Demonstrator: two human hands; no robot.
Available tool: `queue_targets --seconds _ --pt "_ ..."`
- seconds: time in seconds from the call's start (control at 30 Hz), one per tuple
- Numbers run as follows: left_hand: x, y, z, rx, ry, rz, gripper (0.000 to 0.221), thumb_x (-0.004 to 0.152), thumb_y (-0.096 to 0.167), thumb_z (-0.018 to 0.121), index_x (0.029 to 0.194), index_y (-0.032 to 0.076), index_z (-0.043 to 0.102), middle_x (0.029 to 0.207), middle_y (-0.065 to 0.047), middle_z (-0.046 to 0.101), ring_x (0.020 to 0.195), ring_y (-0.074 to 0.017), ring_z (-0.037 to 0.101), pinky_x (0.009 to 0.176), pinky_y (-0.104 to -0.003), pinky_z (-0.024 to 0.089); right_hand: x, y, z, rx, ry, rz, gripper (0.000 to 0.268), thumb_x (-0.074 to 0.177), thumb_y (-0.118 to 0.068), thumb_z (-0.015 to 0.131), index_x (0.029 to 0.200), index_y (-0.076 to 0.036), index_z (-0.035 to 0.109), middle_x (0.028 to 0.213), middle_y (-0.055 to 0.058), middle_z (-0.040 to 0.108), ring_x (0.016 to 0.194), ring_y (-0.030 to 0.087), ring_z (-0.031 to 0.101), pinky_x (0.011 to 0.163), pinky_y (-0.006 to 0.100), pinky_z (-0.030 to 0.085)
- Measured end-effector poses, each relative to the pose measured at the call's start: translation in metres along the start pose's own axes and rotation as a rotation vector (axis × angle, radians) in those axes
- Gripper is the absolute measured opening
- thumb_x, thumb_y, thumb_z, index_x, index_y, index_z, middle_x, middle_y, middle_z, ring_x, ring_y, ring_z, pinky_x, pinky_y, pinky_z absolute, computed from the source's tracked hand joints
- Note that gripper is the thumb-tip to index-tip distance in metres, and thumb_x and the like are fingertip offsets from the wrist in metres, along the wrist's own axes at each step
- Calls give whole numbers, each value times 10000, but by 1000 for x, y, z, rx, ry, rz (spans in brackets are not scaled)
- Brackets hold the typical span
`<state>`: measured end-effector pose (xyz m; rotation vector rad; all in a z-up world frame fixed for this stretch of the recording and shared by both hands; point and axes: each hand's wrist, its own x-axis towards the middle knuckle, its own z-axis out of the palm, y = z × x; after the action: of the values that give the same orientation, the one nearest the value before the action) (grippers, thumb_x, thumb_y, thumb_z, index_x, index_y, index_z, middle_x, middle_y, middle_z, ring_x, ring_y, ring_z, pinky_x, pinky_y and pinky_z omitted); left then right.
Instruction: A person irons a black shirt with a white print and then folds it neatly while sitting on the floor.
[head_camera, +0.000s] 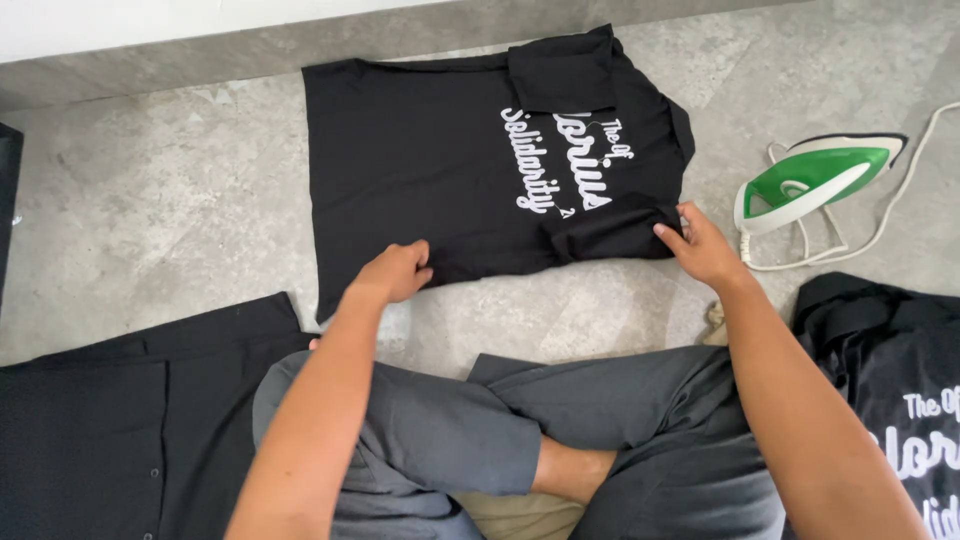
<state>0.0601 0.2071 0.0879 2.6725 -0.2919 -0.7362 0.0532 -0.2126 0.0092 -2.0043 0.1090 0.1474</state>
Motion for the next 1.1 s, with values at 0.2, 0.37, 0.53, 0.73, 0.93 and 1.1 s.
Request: queue_targets --seconds 0.2,0.37,0.53,0.73,0.93,1.1 --pt "30 -66 17 195 -219 -27 97 596 138 629 679 103 593 775 -147 628 829 -299 598 694 -354 486 -17 -41 -6 -388 -183 51 617 500 -126 779 1024 79 525 1100 269 508 1043 414 448 805 446 404" --pt "17 -70 -5 131 -74 -65 246 721 224 529 932 137 621 939 -164 614 954 -330 544 820 -407 446 -2 -10 -7 -860 -223 84 516 507 -360 788 977 -244 607 1272 -186 304 1088 250 282 836 370 272" --pt "11 -70 -21 30 140 -105 252 780 283 504 940 123 613 913 -179 613 938 -347 544 809 -426 435 0 -19 -7 -892 -156 19 244 670 -373 649 847 -214 595 1236 -233 300 1101 234 268 866 402 250" --pt "18 -74 -35 -182 443 -158 197 786 288 567 871 116 610 857 -154 614 885 -333 556 748 -427 451 13 -8 -7 -514 201 -86 163 852 -306 560 987 -224 520 907 3 587 898 258 532 738 402 394" --pt "39 -107 -23 -272 631 -233 196 776 328 636 876 164 598 869 -80 608 866 -254 568 683 -367 481 24 -10 8 -26 227 -181 96 967 -158 429 1052 -115 438 662 26 544 560 76 476 544 208 408" --pt "25 -122 -30 -467 408 -224 398 617 217 719 961 71 582 962 -218 567 962 -354 512 784 -420 429 17 -14 -1 -170 -105 -283 284 555 -49 751 819 -39 646 833 93 633 820 134 535 766 295 404"
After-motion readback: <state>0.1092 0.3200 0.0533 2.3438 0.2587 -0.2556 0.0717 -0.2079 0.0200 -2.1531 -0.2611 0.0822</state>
